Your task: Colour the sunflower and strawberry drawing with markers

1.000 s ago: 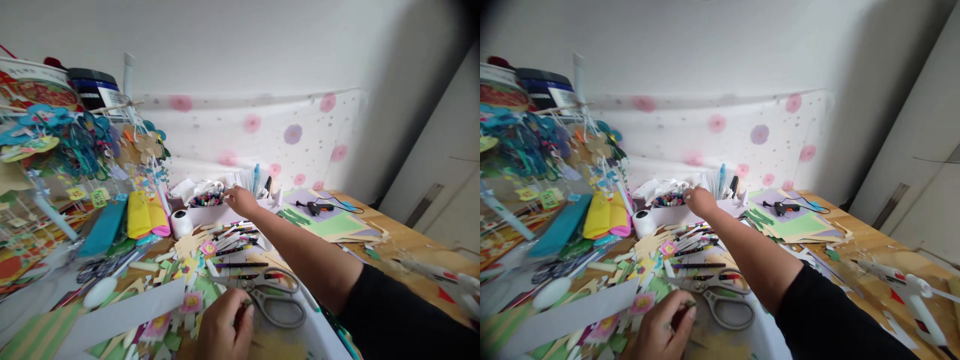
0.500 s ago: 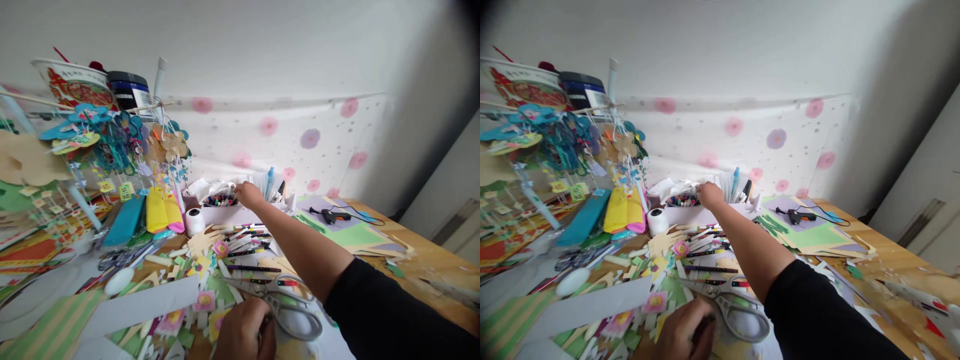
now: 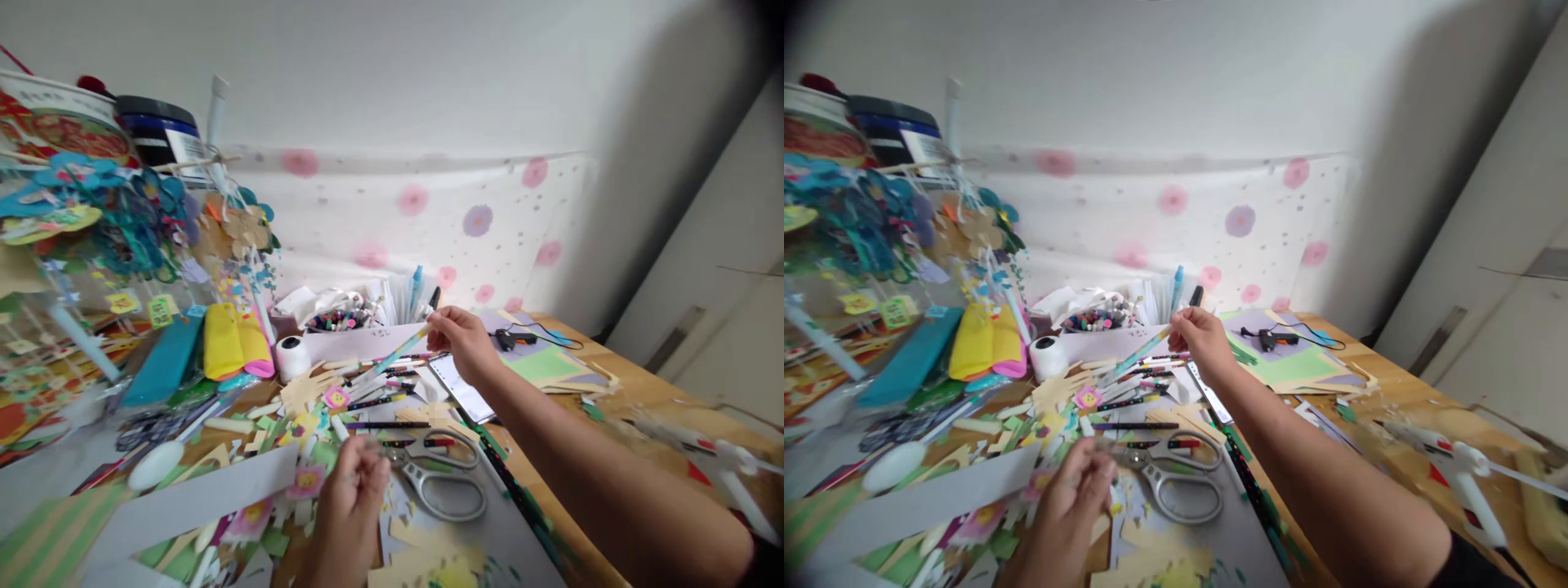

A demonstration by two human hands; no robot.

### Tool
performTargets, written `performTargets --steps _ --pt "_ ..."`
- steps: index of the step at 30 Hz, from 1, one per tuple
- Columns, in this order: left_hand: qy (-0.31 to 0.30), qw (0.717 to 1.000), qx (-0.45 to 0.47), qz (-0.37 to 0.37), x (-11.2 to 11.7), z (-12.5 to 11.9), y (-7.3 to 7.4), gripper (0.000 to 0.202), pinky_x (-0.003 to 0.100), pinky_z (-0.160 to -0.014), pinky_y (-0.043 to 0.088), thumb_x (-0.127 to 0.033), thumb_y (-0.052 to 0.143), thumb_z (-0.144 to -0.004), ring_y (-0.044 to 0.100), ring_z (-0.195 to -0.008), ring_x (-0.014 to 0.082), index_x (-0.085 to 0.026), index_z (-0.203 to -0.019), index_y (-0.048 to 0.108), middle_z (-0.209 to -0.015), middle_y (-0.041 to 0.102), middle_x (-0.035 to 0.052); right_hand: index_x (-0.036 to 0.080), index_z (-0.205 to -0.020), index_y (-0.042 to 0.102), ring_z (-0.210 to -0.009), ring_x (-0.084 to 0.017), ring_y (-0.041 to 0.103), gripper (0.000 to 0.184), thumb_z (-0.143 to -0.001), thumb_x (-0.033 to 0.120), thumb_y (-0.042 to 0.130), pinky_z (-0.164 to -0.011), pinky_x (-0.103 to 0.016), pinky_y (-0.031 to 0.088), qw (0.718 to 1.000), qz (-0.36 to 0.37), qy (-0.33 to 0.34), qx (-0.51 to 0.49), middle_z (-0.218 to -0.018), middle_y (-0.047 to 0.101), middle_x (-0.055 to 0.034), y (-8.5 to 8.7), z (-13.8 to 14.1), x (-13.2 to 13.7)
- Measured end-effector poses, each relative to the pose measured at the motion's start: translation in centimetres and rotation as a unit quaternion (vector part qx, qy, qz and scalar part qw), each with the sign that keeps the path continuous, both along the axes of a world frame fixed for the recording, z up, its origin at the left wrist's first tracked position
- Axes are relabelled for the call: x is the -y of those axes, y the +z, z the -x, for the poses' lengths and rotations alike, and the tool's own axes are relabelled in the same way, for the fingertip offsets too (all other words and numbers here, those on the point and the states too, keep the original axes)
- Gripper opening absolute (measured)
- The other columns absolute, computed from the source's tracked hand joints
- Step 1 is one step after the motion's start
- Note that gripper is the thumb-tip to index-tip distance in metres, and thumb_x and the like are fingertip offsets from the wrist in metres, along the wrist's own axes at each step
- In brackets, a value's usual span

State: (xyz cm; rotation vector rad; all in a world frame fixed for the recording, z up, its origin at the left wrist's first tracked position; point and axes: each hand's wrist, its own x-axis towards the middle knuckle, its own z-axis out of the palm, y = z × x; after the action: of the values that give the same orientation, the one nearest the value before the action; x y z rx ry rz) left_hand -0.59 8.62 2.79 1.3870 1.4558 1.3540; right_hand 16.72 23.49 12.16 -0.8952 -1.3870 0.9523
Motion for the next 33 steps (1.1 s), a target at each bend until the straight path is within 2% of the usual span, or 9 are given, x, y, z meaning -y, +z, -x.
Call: performTargets --steps 3,6,13,18,22,25,27,30,33 --pt "0.027 0.997 0.072 0.014 -0.4 0.5 0.5 0.04 0.027 -0.064 0.048 -0.057 0.054 -0.084 0.056 -0.063 0.0151 -0.021 -0.103 0.053 -0.077 0.062 -0.0012 0.019 -0.072 0.053 -0.047 -0.011 0.055 0.028 -0.071 0.045 0.066 -0.051 -0.024 0.046 0.996 0.051 0.041 -0.06 -0.053 0.06 0.0025 -2.2 -1.4 3.3" --pt "0.022 0.993 0.117 0.005 -0.8 0.9 0.2 0.04 0.027 -0.067 0.048 -0.057 0.057 -0.082 0.058 -0.067 0.0155 -0.022 -0.1 0.056 -0.077 0.063 -0.0008 0.018 -0.071 0.056 -0.048 -0.011 0.056 0.028 -0.071 0.043 0.07 -0.051 -0.023 0.045 0.989 0.092 0.074 -0.094 -0.054 0.061 0.002 -3.9 -2.4 5.5" --pt "0.029 0.993 0.116 -0.005 -1.2 1.0 -0.7 0.027 0.023 -0.062 0.046 -0.048 0.065 -0.078 0.055 -0.064 0.0137 -0.021 -0.082 0.059 -0.066 0.06 -0.0034 0.02 -0.078 0.059 -0.057 -0.01 0.057 0.022 -0.074 0.037 0.073 -0.058 -0.023 0.046 0.975 0.122 0.128 -0.136 -0.062 0.063 0.0027 -6.8 -3.3 7.2" --pt "0.033 0.994 0.106 0.023 -1.5 1.0 0.0 0.029 0.025 -0.062 0.049 -0.044 0.07 -0.072 0.06 -0.066 0.0154 -0.02 -0.085 0.06 -0.071 0.063 -0.0014 0.018 -0.071 0.061 -0.052 -0.01 0.049 0.029 -0.07 0.043 0.074 -0.052 -0.024 0.042 0.991 0.092 0.094 0.013 -0.06 0.056 0.0028 -8.0 -4.1 6.2" --pt "0.052 0.989 0.11 0.078 -1.6 0.8 0.6 0.041 0.028 -0.058 0.051 -0.045 0.071 -0.069 0.063 -0.062 0.016 -0.02 -0.097 0.057 -0.086 0.068 0.003 0.019 -0.072 0.057 -0.05 -0.01 0.047 0.027 -0.074 0.044 0.067 -0.051 -0.024 0.04 0.996 0.079 0.013 0.048 -0.058 0.053 0.0042 -9.3 -4.7 4.6" --pt "0.084 0.987 0.11 0.081 -1.3 0.7 0.8 0.039 0.021 -0.049 0.043 -0.047 0.067 -0.072 0.055 -0.053 0.0119 -0.022 -0.099 0.054 -0.071 0.062 -0.0034 0.02 -0.073 0.057 -0.05 -0.012 0.048 0.022 -0.077 0.041 0.063 -0.052 -0.025 0.04 0.992 0.063 -0.041 0.099 -0.057 0.054 0.0039 -10.5 -4.3 3.8" --pt "0.07 0.989 0.101 0.076 -1.0 0.8 0.7 0.035 0.019 -0.043 0.037 -0.049 0.062 -0.076 0.048 -0.047 0.0111 -0.022 -0.098 0.054 -0.058 0.053 -0.0076 0.02 -0.075 0.06 -0.052 -0.013 0.051 0.018 -0.077 0.037 0.063 -0.052 -0.026 0.04 0.986 0.051 -0.051 0.153 -0.059 0.057 0.0024 -11.1 -3.7 3.6" --pt "0.02 0.996 0.021 0.081 -0.7 0.7 0.4 0.028 0.019 -0.039 0.029 -0.05 0.055 -0.081 0.037 -0.041 0.0103 -0.022 -0.086 0.055 -0.048 0.04 -0.0096 0.02 -0.081 0.065 -0.057 -0.015 0.057 0.011 -0.08 0.029 0.059 -0.056 -0.027 0.045 0.967 0.021 -0.042 0.251 -0.064 0.063 0.0001 -10.8 -2.7 3.4" --pt "-0.014 0.997 -0.048 0.064 -0.5 0.5 0.6 0.023 0.02 -0.041 0.028 -0.044 0.052 -0.081 0.036 -0.044 0.0108 -0.022 -0.077 0.055 -0.05 0.04 -0.0081 0.02 -0.083 0.069 -0.086 -0.019 0.065 0.01 -0.078 0.016 0.062 -0.08 -0.031 0.049 0.933 -0.023 -0.012 0.36 -0.089 0.071 -0.0042 -9.2 -2.0 2.1"
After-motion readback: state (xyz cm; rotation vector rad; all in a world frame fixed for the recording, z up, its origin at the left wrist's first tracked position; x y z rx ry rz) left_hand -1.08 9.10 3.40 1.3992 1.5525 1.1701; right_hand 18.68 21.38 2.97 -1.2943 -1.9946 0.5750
